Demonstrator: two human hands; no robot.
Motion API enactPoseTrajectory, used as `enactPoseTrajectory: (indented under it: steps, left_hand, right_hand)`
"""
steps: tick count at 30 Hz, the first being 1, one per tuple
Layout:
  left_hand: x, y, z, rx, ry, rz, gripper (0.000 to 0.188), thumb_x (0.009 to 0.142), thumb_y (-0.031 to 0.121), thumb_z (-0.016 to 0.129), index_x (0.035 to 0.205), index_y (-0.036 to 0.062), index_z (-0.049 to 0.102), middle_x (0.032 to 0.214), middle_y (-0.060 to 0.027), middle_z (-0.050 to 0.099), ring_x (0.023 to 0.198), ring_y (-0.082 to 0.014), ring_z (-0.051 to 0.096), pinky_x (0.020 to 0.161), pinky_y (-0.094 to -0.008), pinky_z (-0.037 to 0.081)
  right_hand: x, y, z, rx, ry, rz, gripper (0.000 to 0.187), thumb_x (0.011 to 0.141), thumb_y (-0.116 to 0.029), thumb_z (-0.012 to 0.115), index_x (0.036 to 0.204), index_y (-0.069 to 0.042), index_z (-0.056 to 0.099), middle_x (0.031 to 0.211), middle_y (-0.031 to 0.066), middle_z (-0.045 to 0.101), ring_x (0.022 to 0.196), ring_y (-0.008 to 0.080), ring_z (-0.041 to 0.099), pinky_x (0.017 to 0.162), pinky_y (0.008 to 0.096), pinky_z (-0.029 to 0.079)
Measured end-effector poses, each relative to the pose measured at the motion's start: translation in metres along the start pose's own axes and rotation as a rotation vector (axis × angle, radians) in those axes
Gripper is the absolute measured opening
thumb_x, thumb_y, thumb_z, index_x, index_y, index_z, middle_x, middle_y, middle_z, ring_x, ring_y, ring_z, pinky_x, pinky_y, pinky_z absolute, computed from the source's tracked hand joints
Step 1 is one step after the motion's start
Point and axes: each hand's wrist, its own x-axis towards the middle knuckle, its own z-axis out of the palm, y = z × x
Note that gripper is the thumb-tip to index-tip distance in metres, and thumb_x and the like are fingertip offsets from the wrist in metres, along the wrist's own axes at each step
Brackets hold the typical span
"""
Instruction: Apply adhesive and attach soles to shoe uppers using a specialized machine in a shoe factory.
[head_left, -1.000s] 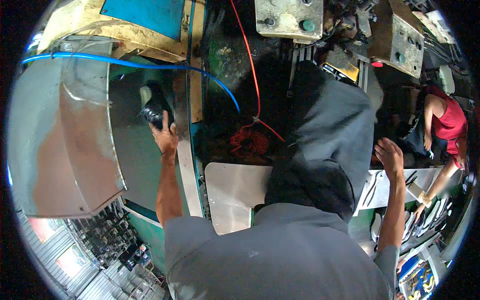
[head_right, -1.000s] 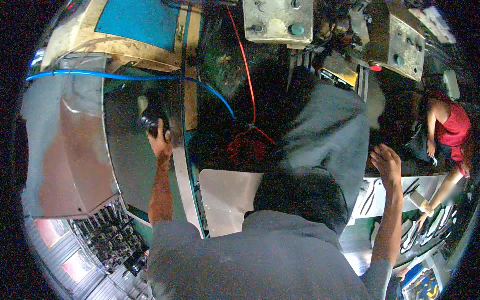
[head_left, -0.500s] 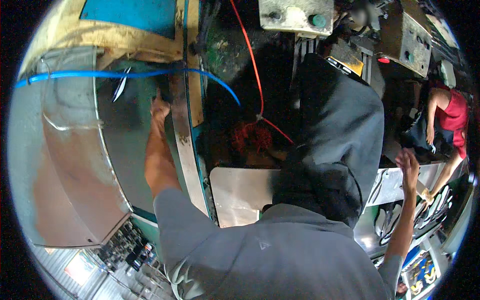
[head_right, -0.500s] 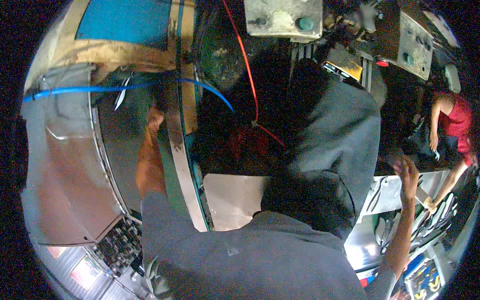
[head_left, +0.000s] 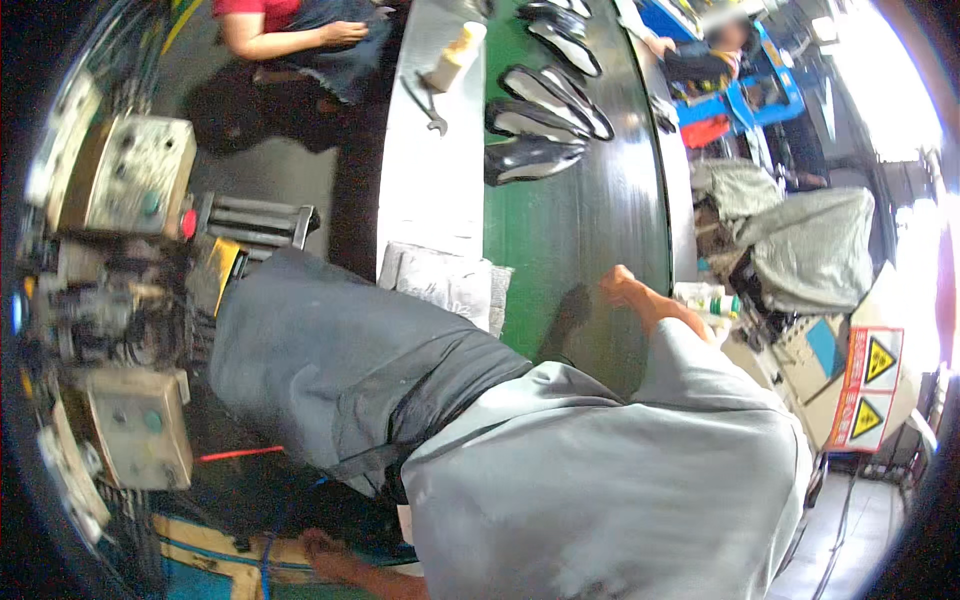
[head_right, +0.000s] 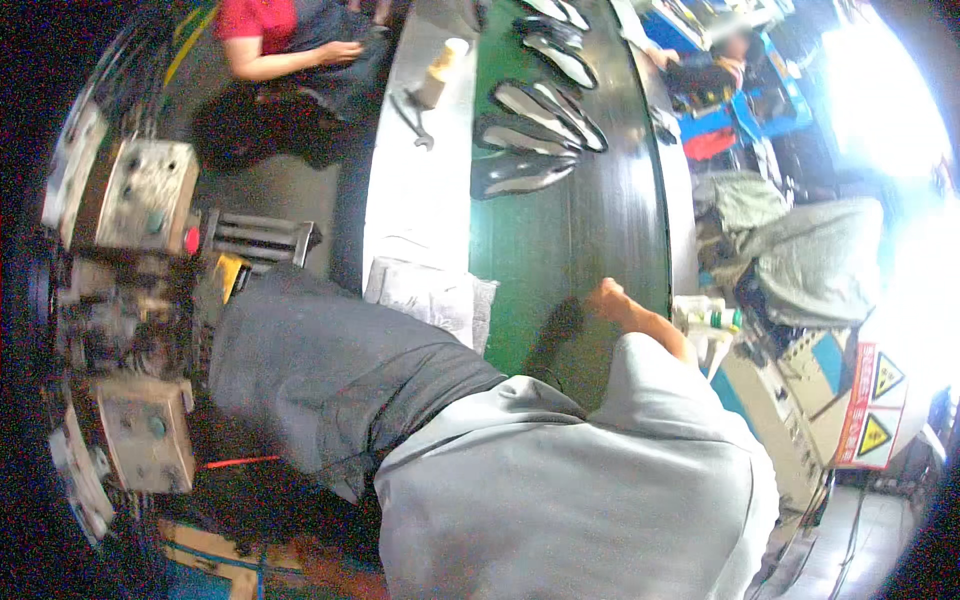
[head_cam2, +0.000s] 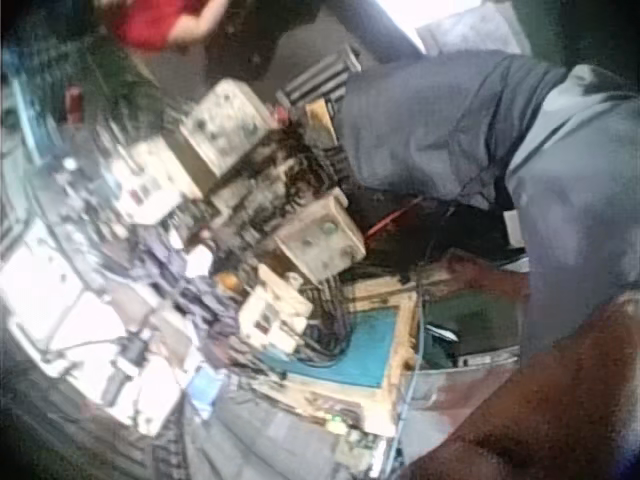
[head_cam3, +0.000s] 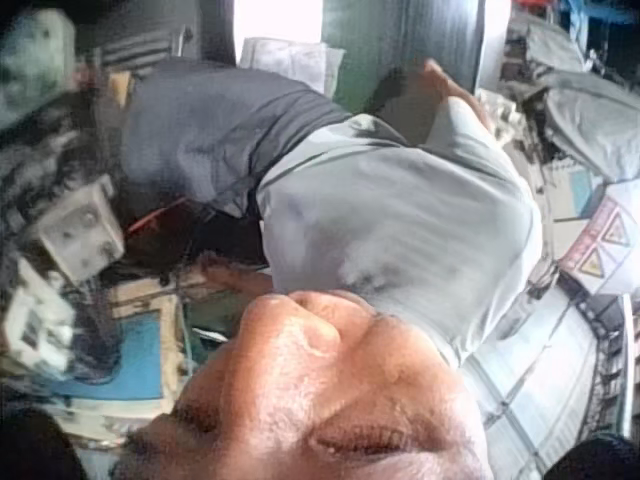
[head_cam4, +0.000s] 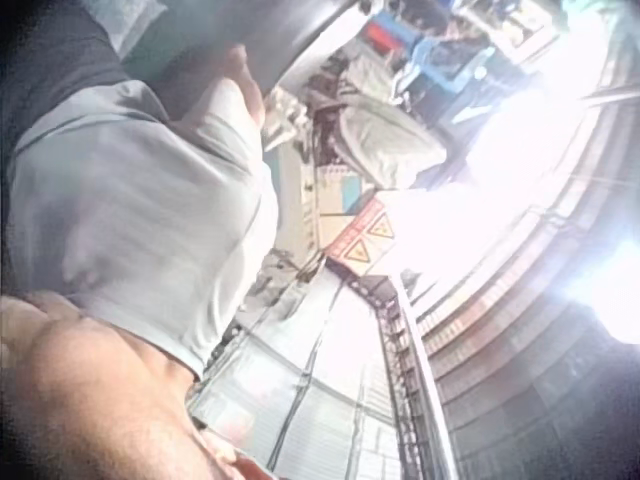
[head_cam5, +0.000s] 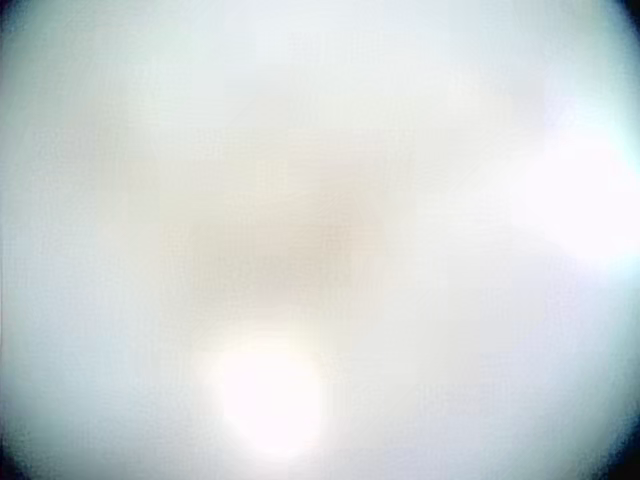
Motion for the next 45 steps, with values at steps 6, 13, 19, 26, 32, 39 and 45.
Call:
enactPoseTrajectory:
  steps: [6, 13, 19, 26, 32, 39, 45]
  left_hand:
    - [0.007, 0.213, 0.034, -0.175, -0.104, 0.116, 0.033, 0.107, 0.010, 0.057, 0.135, -0.0026, 0.070, 0.126, -0.0167, 0.072, 0.108, -0.0263, 0.070, 0.095, -0.0412, 0.058]
    - [0.029, 0.379, 0.108, -0.158, -0.244, 0.281, 0.037, 0.114, 0.018, 0.056, 0.140, -0.0075, 0.064, 0.127, -0.0186, 0.072, 0.110, -0.0262, 0.072, 0.100, -0.0388, 0.059]
    - [-0.004, 0.434, 0.143, -0.106, -0.346, 0.407, 0.033, 0.113, 0.009, 0.055, 0.139, -0.0078, 0.065, 0.130, -0.0203, 0.073, 0.112, -0.0255, 0.073, 0.100, -0.0390, 0.059]
    - [-0.078, 0.487, 0.280, -0.304, -0.756, 0.421, 0.037, 0.110, 0.012, 0.059, 0.142, -0.0073, 0.063, 0.127, -0.0200, 0.073, 0.112, -0.0255, 0.074, 0.103, -0.0383, 0.059]
    - [-0.115, 0.529, 0.356, -0.423, -1.157, 0.427, 0.055, 0.107, 0.010, 0.068, 0.156, -0.0044, 0.048, 0.135, -0.0196, 0.067, 0.122, -0.0260, 0.069, 0.107, -0.0380, 0.055]
    - [-0.099, 0.567, 0.334, -0.556, -0.978, 0.607, 0.084, 0.099, 0.010, 0.077, 0.168, 0.0013, 0.030, 0.155, -0.0285, 0.050, 0.142, -0.0310, 0.055, 0.113, -0.0414, 0.051]
    - [-0.054, 0.512, 0.225, -0.447, -0.408, 0.681, 0.068, 0.103, 0.000, 0.059, 0.166, -0.0008, 0.034, 0.133, -0.0226, 0.069, 0.117, -0.0277, 0.069, 0.108, -0.0385, 0.053]
  right_hand:
    - [0.043, -0.105, -0.052, 0.223, 0.418, 0.180, 0.098, 0.086, -0.029, 0.088, 0.165, -0.008, 0.035, 0.157, 0.0374, 0.046, 0.145, 0.0536, 0.048, 0.120, 0.0550, 0.044]
    - [0.144, -0.219, -0.193, -0.305, 0.623, -0.629, 0.098, 0.087, -0.030, 0.087, 0.169, -0.024, 0.034, 0.154, 0.0230, 0.051, 0.144, 0.0442, 0.049, 0.118, 0.0539, 0.044]
    - [0.125, -0.256, -0.172, -0.177, 0.373, -0.405, 0.107, 0.090, -0.057, 0.080, 0.175, -0.029, 0.021, 0.138, 0.0299, 0.060, 0.129, 0.0466, 0.060, 0.108, 0.0572, 0.052]
    - [0.059, -0.265, -0.027, 1.024, 0.427, -0.118, 0.117, 0.085, -0.049, 0.091, 0.169, 0.003, 0.027, 0.153, 0.0282, 0.059, 0.134, 0.0362, 0.065, 0.113, 0.0436, 0.052]
    - [-0.029, -0.368, -0.074, 1.532, 0.184, -0.260, 0.075, 0.096, -0.033, 0.084, 0.153, 0.003, 0.049, 0.134, 0.0155, 0.069, 0.117, 0.0236, 0.068, 0.102, 0.0395, 0.056]
    - [-0.122, -0.523, -0.120, 1.431, -0.129, -0.645, 0.109, 0.086, -0.047, 0.093, 0.162, 0.009, 0.038, 0.144, 0.0244, 0.063, 0.131, 0.0277, 0.062, 0.108, 0.0394, 0.053]
    - [-0.172, -0.605, -0.102, 1.272, -0.394, -0.822, 0.107, 0.084, -0.038, 0.095, 0.162, 0.009, 0.039, 0.147, 0.0252, 0.062, 0.133, 0.0294, 0.063, 0.112, 0.0392, 0.052]
